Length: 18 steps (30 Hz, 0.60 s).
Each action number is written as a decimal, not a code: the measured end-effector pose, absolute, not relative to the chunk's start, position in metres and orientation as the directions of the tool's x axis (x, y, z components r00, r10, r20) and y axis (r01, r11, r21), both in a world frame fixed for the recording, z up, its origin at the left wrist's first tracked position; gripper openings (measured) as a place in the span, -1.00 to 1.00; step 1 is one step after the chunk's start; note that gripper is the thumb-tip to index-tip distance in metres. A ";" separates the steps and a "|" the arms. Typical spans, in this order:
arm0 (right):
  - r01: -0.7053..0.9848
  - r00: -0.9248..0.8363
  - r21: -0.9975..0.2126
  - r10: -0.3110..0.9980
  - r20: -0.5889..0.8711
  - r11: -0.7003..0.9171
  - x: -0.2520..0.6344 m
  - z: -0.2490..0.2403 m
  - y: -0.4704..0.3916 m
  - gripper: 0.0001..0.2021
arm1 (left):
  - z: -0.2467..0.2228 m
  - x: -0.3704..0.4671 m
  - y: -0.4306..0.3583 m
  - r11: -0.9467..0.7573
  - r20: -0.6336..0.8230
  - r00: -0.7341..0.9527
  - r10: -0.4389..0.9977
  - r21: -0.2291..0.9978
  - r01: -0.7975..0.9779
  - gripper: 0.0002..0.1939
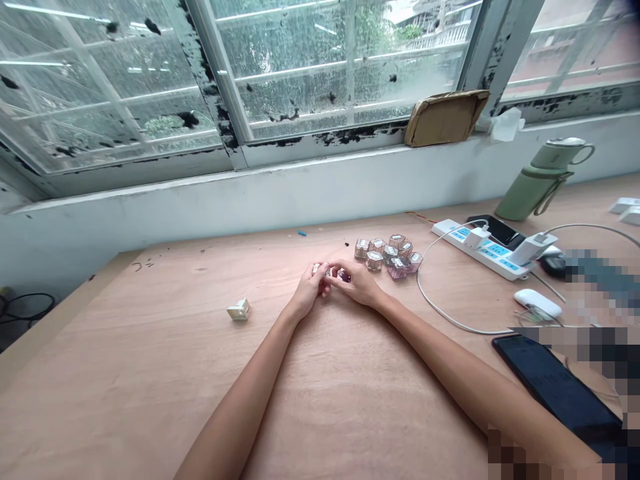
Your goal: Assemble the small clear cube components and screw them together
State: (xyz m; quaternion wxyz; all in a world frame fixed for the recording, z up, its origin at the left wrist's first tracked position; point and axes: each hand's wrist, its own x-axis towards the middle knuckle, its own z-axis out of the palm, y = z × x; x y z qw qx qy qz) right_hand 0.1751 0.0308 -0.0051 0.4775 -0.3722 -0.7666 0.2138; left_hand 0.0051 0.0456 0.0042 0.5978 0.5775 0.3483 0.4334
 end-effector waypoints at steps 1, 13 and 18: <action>0.373 -0.265 -0.681 0.776 0.573 0.630 0.175 -0.006 0.031 -0.72 | 0.004 0.006 0.045 -0.055 0.091 0.377 0.922 0.993 -0.107 -0.58; 0.387 -0.268 -0.670 0.772 0.576 0.634 0.174 -0.001 0.025 -0.75 | 0.002 0.011 0.045 -0.081 0.099 0.272 0.957 0.994 -0.078 -0.62; 0.402 -0.267 -0.669 0.779 0.567 0.625 0.174 -0.001 0.024 -0.75 | 0.002 0.010 0.045 -0.083 0.105 0.293 0.950 0.993 -0.089 -0.66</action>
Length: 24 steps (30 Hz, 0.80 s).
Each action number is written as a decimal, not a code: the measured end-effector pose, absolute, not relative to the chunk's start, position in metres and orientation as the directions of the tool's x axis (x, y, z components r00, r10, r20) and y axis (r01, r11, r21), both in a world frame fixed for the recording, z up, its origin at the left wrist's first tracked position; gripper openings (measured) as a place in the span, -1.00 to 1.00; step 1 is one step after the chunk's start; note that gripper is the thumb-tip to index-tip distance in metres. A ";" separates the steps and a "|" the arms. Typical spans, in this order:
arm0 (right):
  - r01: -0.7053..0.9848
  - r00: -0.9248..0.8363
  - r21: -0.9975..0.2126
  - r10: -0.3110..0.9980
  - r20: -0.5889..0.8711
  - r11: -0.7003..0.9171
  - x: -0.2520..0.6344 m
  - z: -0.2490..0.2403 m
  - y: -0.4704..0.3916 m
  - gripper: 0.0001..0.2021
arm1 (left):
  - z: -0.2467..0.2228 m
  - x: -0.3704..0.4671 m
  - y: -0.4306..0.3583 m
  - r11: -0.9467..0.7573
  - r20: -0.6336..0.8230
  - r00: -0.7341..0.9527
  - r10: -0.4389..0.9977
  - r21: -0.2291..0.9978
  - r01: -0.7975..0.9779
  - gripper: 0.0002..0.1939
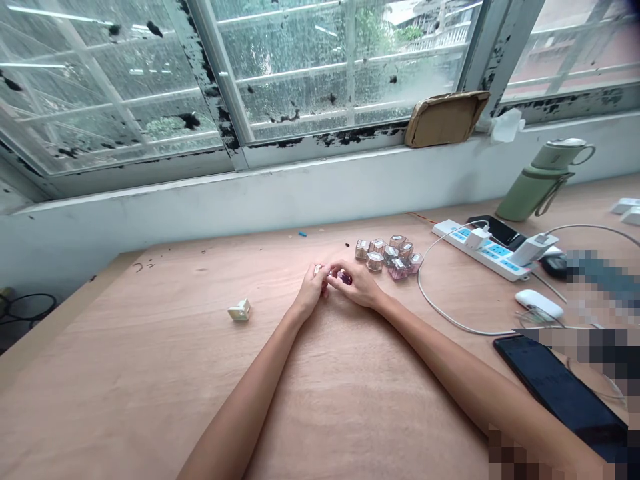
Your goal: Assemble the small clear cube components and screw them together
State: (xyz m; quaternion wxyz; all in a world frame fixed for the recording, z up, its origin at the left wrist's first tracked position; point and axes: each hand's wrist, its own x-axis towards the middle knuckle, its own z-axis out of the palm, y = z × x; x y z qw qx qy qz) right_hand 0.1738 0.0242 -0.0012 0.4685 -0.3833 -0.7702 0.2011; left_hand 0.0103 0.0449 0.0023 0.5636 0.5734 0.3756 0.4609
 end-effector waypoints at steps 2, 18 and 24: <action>0.397 -0.268 -0.672 0.779 0.566 0.625 0.174 -0.002 0.025 -0.75 | 0.004 0.010 0.044 -0.082 0.106 0.305 0.946 0.993 -0.089 -0.67; 0.218 -0.292 -0.869 0.879 0.377 0.445 0.178 0.000 0.033 -0.57 | 0.008 0.010 0.037 -0.078 0.081 0.325 0.942 0.997 -0.023 -0.68; 0.097 -0.464 -0.968 0.871 0.161 0.230 0.187 -0.001 0.038 -0.49 | 0.007 0.011 0.037 -0.101 0.088 0.355 0.931 0.995 0.017 -0.64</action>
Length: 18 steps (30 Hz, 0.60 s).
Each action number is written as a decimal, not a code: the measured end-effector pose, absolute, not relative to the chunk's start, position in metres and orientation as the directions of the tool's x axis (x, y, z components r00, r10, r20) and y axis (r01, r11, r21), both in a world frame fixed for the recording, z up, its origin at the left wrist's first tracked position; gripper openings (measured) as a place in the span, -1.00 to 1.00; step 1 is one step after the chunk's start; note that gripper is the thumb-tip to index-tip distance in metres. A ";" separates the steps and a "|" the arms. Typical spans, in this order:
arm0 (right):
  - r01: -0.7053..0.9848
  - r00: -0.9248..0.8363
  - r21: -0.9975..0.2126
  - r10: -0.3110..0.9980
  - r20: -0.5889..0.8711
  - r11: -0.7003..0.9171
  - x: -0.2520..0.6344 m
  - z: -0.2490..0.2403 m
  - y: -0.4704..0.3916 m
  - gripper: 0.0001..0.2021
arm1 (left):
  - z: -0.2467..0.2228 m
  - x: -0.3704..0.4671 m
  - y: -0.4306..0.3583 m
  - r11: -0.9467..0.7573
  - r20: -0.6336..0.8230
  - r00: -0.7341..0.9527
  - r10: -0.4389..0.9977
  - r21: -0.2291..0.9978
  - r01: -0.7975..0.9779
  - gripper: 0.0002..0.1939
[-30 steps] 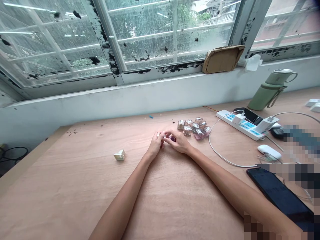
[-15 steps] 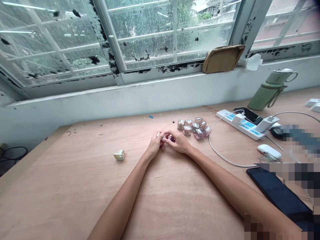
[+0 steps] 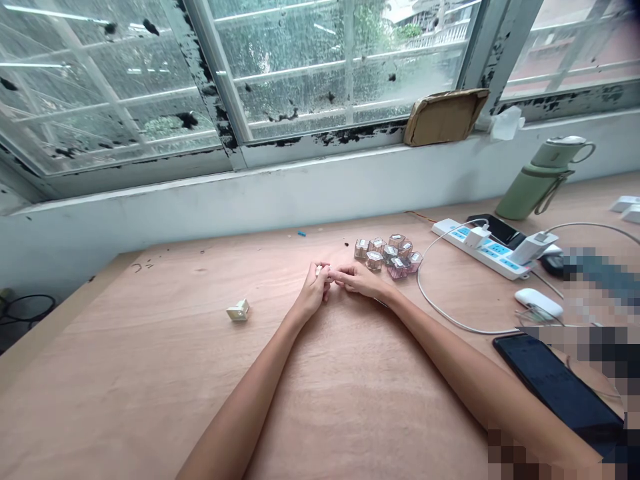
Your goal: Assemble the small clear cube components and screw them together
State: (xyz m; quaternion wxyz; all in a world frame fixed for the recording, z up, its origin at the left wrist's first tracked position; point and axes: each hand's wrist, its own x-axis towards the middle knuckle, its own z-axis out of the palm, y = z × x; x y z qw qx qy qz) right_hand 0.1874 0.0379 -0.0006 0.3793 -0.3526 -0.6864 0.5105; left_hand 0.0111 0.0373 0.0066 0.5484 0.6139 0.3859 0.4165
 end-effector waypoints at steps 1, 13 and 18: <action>0.087 -0.487 -0.975 0.862 0.137 0.205 0.188 0.000 0.037 -0.49 | 0.006 0.011 0.038 -0.106 0.092 0.356 0.930 0.994 0.020 -0.63; 0.023 -0.474 -0.993 0.875 0.094 0.119 0.186 0.004 0.034 -0.46 | 0.005 0.011 0.038 -0.129 0.098 0.378 0.921 0.990 0.057 -0.63; 0.040 -0.452 -0.991 0.887 0.095 0.126 0.187 0.006 0.031 -0.47 | 0.007 0.011 0.037 -0.122 0.084 0.364 0.928 0.989 0.082 -0.68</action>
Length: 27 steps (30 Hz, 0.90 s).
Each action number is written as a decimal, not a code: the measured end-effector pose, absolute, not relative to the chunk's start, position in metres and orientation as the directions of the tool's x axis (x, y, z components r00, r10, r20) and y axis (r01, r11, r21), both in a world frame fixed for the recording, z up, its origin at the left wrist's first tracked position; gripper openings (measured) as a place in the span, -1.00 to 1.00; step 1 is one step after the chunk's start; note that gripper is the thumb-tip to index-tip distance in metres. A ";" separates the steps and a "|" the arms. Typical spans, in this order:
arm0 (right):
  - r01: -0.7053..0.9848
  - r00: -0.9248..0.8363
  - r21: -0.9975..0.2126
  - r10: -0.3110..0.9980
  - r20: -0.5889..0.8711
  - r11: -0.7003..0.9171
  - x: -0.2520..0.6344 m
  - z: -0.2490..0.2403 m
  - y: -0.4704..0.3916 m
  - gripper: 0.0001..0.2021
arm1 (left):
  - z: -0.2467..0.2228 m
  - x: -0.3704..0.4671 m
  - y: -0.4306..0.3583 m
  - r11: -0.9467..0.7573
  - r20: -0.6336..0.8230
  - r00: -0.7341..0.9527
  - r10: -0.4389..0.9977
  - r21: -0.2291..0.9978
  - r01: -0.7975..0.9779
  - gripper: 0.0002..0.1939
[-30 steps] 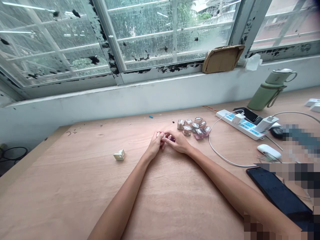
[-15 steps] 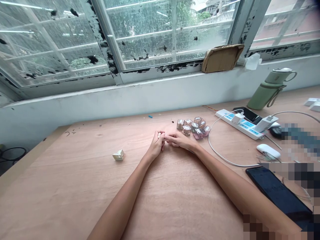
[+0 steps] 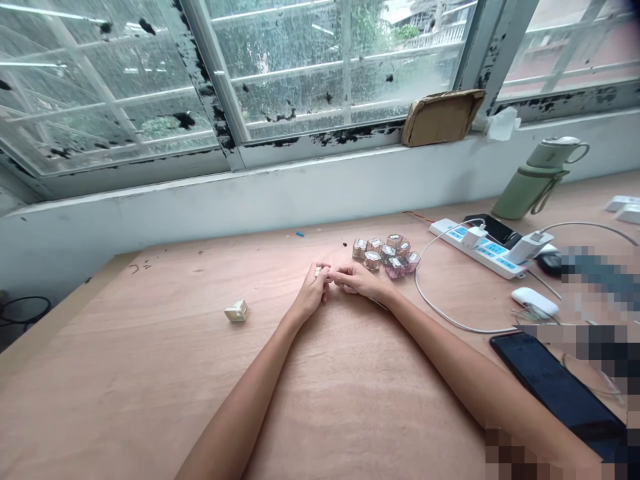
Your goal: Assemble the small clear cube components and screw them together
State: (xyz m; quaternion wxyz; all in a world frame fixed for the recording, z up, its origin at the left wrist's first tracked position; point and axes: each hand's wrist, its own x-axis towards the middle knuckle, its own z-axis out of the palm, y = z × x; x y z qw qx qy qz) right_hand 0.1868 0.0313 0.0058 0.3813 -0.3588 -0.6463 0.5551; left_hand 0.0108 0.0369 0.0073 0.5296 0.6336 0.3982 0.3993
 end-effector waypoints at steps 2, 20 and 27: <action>0.043 -0.454 -0.990 0.885 0.100 0.134 0.187 0.005 0.032 -0.47 | 0.009 0.011 0.036 -0.121 0.080 0.363 0.928 0.988 0.091 -0.69; 0.016 -0.396 -0.995 0.914 0.086 0.100 0.192 0.012 0.036 -0.57 | 0.007 0.010 0.040 -0.060 0.079 0.331 0.940 0.996 -0.067 -0.63; 0.325 -0.198 -0.919 0.966 0.167 0.226 0.244 0.045 0.045 -0.64 | 0.009 0.010 0.038 -0.063 0.075 0.350 0.934 0.997 -0.045 -0.62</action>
